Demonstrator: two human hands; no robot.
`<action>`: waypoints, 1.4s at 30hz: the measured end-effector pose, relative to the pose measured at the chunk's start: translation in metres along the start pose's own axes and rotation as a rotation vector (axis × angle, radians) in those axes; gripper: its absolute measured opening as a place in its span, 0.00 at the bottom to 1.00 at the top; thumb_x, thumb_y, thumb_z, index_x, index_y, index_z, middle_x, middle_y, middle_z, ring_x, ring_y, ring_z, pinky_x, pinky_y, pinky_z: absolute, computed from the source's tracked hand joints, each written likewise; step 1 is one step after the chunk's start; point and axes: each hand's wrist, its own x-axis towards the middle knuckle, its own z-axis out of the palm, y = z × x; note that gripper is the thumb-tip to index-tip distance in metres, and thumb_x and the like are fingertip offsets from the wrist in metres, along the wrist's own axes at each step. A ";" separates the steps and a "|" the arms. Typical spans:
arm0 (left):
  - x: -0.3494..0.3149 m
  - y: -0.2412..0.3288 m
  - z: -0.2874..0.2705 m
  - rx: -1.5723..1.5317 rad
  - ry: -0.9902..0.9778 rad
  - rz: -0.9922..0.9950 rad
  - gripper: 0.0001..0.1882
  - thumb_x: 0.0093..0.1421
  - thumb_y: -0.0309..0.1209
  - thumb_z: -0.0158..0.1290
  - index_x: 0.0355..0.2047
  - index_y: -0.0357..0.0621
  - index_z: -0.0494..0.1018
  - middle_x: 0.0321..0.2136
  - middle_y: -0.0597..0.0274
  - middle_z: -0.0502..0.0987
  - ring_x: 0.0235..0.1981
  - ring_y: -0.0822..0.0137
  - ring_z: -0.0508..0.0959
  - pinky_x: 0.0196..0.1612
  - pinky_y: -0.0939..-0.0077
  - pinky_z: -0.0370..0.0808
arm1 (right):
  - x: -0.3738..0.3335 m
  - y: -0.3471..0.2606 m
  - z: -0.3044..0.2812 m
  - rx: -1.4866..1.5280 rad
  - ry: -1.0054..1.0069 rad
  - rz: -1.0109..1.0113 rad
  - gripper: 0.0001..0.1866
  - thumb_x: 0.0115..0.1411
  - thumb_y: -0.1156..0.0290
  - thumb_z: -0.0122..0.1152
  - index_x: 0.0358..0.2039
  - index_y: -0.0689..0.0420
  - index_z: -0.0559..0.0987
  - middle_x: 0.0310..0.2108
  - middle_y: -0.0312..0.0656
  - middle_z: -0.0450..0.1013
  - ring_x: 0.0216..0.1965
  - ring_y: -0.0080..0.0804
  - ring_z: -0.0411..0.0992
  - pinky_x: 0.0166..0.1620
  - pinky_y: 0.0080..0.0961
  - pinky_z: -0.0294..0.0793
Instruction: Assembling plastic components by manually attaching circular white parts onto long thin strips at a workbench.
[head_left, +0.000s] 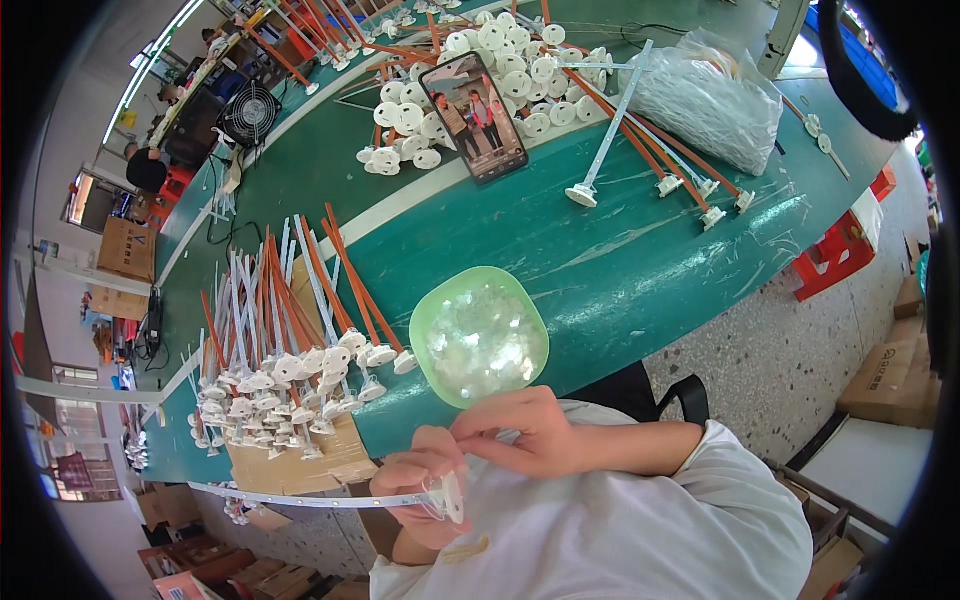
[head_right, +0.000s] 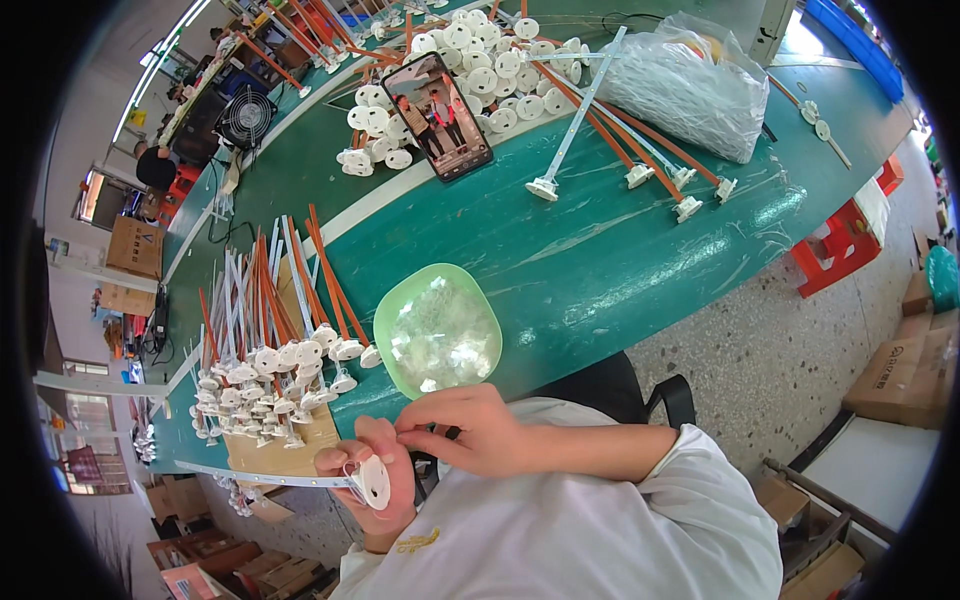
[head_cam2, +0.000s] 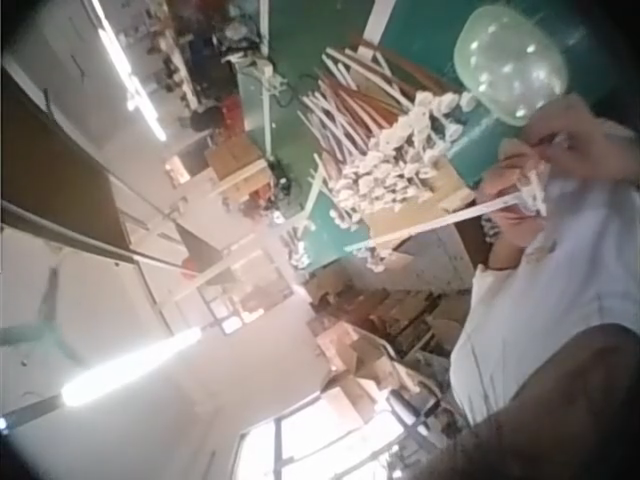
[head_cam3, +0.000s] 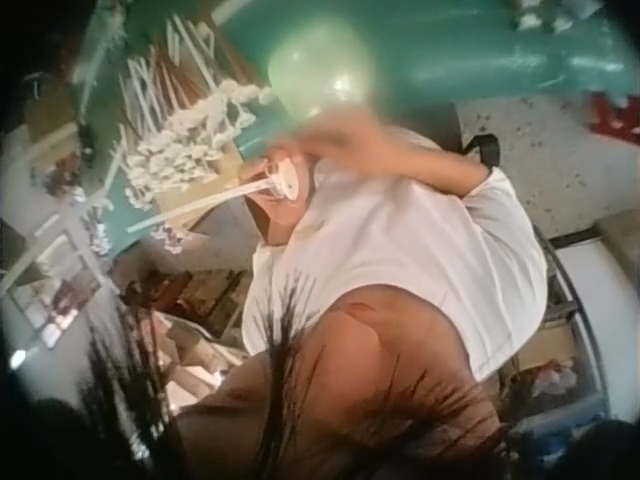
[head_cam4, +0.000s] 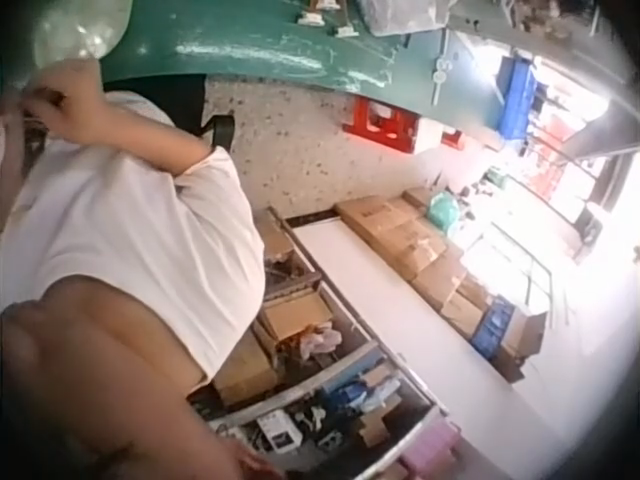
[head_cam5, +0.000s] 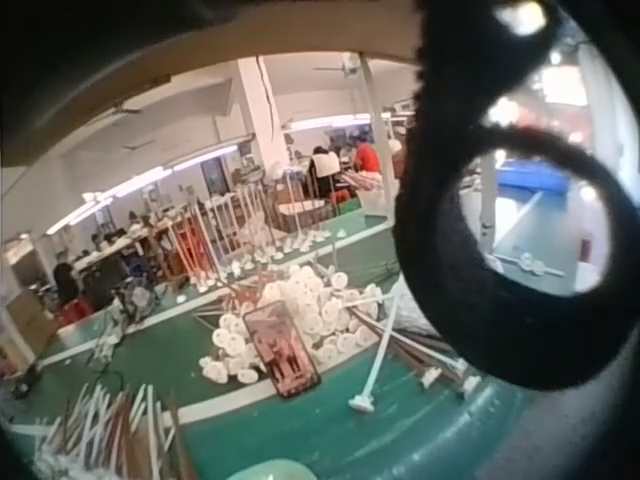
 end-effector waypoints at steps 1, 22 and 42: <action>0.001 -0.003 0.000 0.025 0.001 0.017 0.13 0.63 0.36 0.53 0.48 0.56 0.71 0.44 0.69 0.80 0.32 0.66 0.67 0.35 0.71 0.59 | -0.001 0.001 0.003 0.028 0.049 -0.010 0.06 0.55 0.79 0.65 0.35 0.61 0.80 0.30 0.40 0.78 0.25 0.25 0.76 0.25 0.19 0.75; -0.012 -0.022 -0.024 -0.071 -0.065 0.124 0.39 0.41 0.35 0.74 0.51 0.46 0.65 0.43 0.60 0.76 0.35 0.59 0.72 0.33 0.71 0.67 | -0.005 0.002 0.007 -0.164 0.152 -0.265 0.11 0.48 0.83 0.66 0.33 0.62 0.79 0.30 0.43 0.77 0.25 0.36 0.75 0.26 0.25 0.73; -0.016 -0.023 -0.020 0.180 0.176 0.016 0.34 0.49 0.34 0.69 0.55 0.47 0.66 0.48 0.63 0.76 0.42 0.64 0.71 0.43 0.70 0.71 | 0.008 -0.014 -0.017 -0.228 0.117 -0.397 0.08 0.45 0.86 0.64 0.27 0.63 0.79 0.23 0.41 0.76 0.20 0.31 0.73 0.22 0.22 0.72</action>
